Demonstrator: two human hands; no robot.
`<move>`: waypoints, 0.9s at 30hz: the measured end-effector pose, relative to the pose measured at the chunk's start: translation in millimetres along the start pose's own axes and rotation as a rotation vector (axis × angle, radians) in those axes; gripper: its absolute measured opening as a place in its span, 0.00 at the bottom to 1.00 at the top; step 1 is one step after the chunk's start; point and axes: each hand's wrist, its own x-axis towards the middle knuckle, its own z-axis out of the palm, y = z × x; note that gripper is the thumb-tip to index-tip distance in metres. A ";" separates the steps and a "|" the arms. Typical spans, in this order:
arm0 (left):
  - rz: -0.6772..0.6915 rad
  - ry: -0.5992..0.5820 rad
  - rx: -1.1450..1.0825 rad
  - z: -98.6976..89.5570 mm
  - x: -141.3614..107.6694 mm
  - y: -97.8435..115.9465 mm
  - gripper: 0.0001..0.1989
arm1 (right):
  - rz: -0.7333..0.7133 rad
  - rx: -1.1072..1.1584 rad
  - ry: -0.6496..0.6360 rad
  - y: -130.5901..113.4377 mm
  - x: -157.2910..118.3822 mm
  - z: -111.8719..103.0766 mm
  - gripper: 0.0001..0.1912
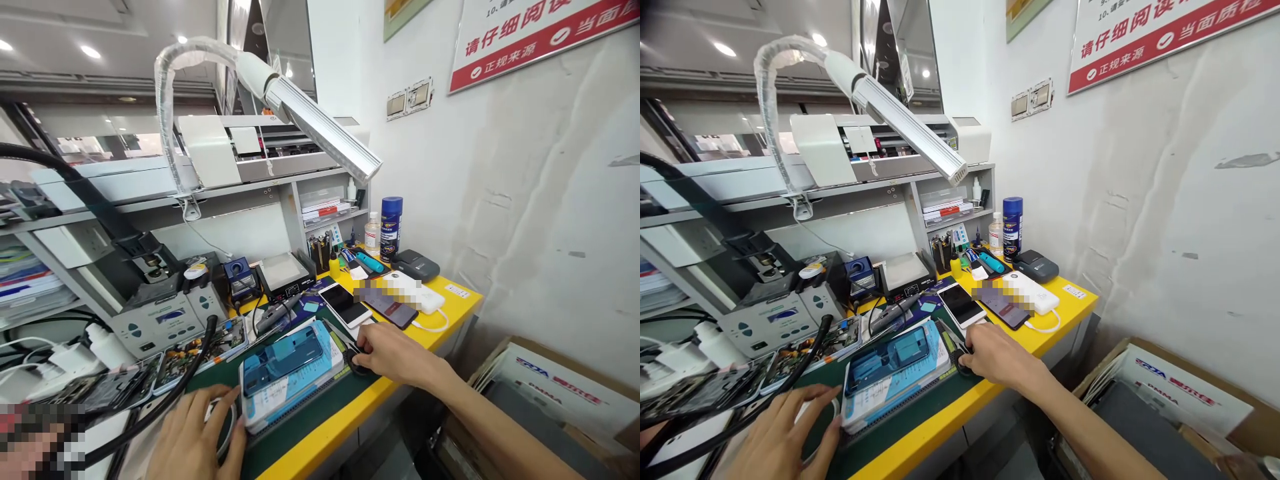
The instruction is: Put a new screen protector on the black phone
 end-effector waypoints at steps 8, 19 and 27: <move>-0.077 -0.484 -0.328 -3.4 90.9 11.9 0.36 | -0.004 0.348 0.082 5.8 -15.8 -4.3 0.16; -0.151 -0.575 -0.608 0.4 102.1 7.3 0.39 | -0.038 0.781 -0.080 -11.3 48.9 18.7 0.22; 0.085 -0.132 -0.351 7.6 90.1 19.9 0.39 | -0.072 0.980 -0.180 -31.2 49.0 17.4 0.23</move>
